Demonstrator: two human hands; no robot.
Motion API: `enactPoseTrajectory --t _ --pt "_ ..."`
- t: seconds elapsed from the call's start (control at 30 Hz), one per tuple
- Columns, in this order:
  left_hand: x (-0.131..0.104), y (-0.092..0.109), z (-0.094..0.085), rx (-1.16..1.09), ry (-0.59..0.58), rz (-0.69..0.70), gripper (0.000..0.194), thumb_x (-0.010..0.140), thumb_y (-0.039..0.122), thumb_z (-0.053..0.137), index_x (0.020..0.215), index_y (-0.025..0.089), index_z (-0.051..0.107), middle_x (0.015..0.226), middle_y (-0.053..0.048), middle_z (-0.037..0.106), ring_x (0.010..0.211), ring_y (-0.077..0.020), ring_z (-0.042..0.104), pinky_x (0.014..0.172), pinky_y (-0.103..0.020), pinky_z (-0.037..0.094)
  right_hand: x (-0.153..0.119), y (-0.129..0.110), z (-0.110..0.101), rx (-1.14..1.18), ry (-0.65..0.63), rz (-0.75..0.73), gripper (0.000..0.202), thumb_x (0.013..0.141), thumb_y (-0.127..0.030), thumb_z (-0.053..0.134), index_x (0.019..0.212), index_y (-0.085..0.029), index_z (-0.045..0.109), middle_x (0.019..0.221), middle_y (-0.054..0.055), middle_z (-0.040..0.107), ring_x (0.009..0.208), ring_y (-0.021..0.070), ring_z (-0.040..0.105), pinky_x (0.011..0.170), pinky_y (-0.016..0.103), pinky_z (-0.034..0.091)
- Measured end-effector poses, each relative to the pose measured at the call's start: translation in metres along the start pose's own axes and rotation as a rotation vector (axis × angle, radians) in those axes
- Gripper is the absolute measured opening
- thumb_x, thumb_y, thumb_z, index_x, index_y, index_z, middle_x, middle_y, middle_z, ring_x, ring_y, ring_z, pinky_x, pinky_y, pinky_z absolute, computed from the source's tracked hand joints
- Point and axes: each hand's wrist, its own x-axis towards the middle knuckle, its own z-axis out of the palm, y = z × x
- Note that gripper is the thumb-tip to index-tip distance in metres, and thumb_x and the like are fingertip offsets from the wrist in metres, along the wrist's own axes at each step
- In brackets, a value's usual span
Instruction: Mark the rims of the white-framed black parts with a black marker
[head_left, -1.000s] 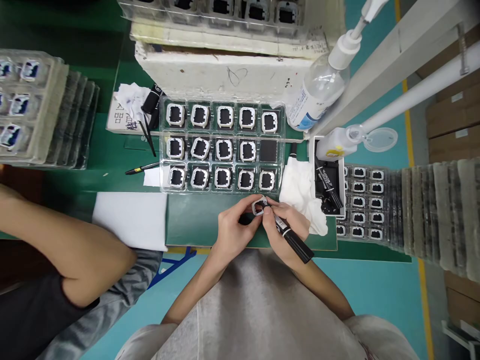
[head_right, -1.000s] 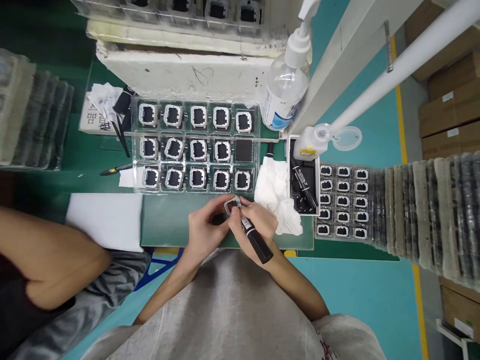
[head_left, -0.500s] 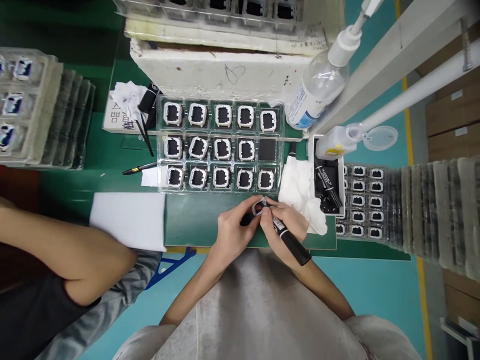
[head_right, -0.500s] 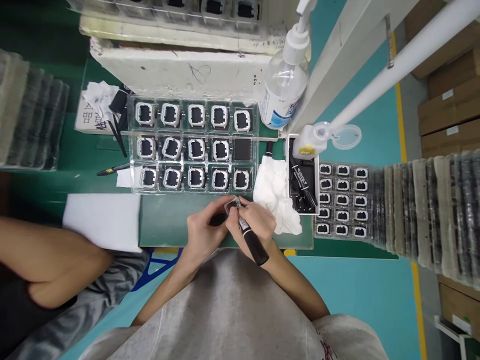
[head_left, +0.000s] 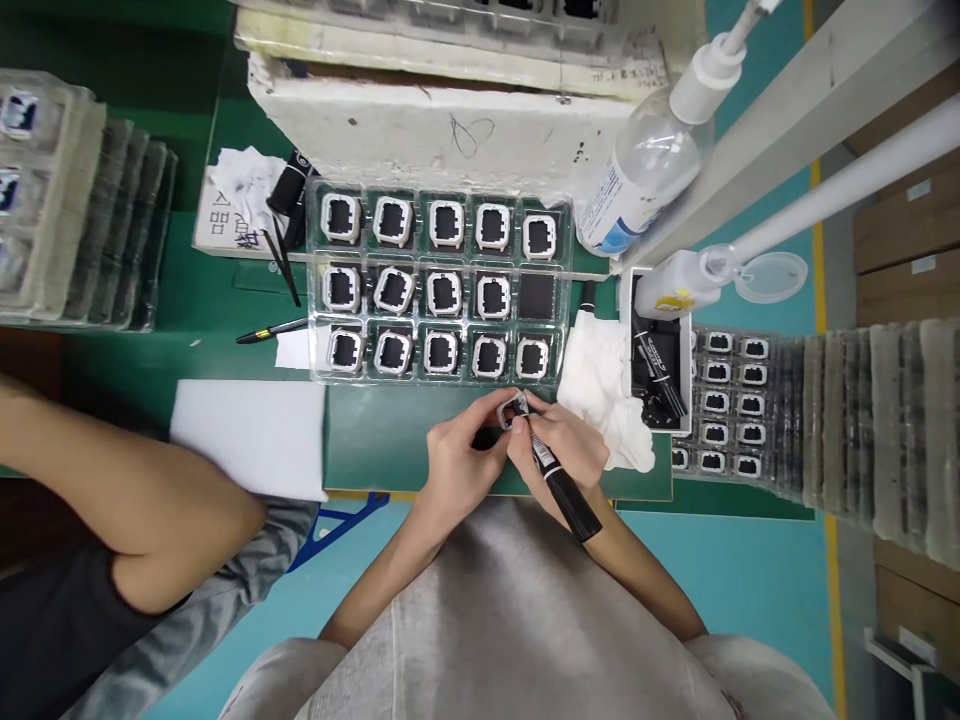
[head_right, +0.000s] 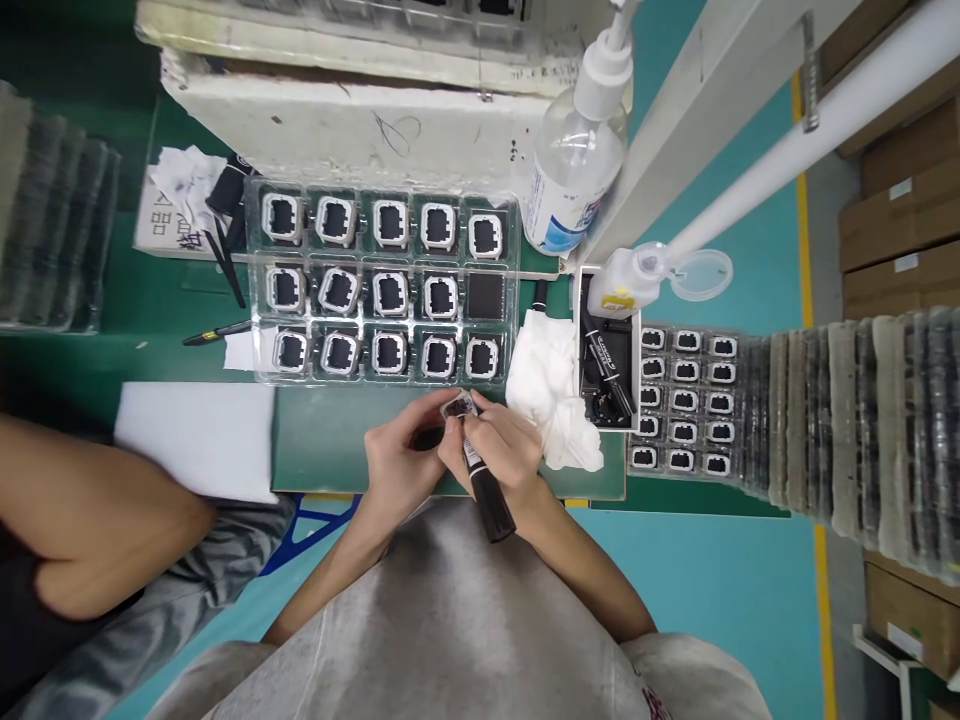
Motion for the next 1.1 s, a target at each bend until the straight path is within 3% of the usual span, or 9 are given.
enactPoseTrajectory --t 0.1,0.23,0.47,0.77,0.93,1.1 --pt "-0.001 0.001 0.000 0.026 0.006 0.020 0.032 0.101 0.019 0.079 0.133 0.022 0.078 0.113 0.000 0.085 0.091 -0.0139 0.082 0.090 -0.023 0.067 -0.003 -0.002 -0.003 0.024 0.030 0.169 0.013 0.115 -0.012 0.069 0.107 -0.022 0.067 0.102 0.003 0.076 0.095 0.0241 0.080 0.091 0.038 0.074" --pt "0.000 0.003 0.000 -0.104 0.006 -0.026 0.037 0.096 0.015 0.084 0.132 0.022 0.078 0.119 0.000 0.084 0.099 -0.0141 0.083 0.094 -0.022 0.068 -0.005 -0.004 -0.007 0.135 0.035 0.375 0.013 0.118 -0.025 0.071 0.106 -0.023 0.069 0.113 0.004 0.078 0.098 0.0260 0.081 0.080 0.036 0.072" --pt "0.000 0.003 0.000 -0.143 0.009 -0.072 0.036 0.096 0.015 0.083 0.131 0.021 0.080 0.115 0.000 0.085 0.097 -0.0154 0.084 0.093 -0.023 0.069 -0.002 -0.005 -0.004 0.065 0.017 0.137 0.014 0.114 -0.009 0.070 0.110 -0.022 0.069 0.101 0.002 0.076 0.104 0.0262 0.080 0.094 0.039 0.074" --pt "0.000 0.002 0.000 -0.089 -0.002 -0.030 0.037 0.098 0.016 0.082 0.134 0.023 0.081 0.116 0.000 0.085 0.095 -0.0168 0.083 0.092 -0.025 0.069 -0.005 -0.002 -0.007 0.146 0.029 0.324 0.009 0.116 -0.018 0.071 0.109 -0.024 0.071 0.116 0.003 0.078 0.105 0.0264 0.080 0.088 0.038 0.070" --pt "0.002 0.000 -0.002 -0.124 -0.037 -0.121 0.038 0.093 0.015 0.082 0.130 0.024 0.084 0.111 0.001 0.085 0.093 -0.0189 0.083 0.089 -0.026 0.069 -0.007 -0.002 -0.011 0.161 0.003 0.320 0.015 0.115 -0.018 0.070 0.101 -0.023 0.067 0.107 0.003 0.078 0.110 0.0288 0.080 0.086 0.038 0.069" --pt "0.008 0.003 -0.003 -0.276 -0.068 -0.219 0.042 0.091 0.021 0.087 0.132 0.019 0.083 0.111 -0.002 0.085 0.096 -0.0215 0.085 0.093 -0.027 0.070 -0.011 -0.002 -0.013 0.189 0.016 0.366 0.011 0.118 -0.022 0.071 0.107 -0.023 0.068 0.115 0.004 0.078 0.107 0.0280 0.080 0.088 0.039 0.070"
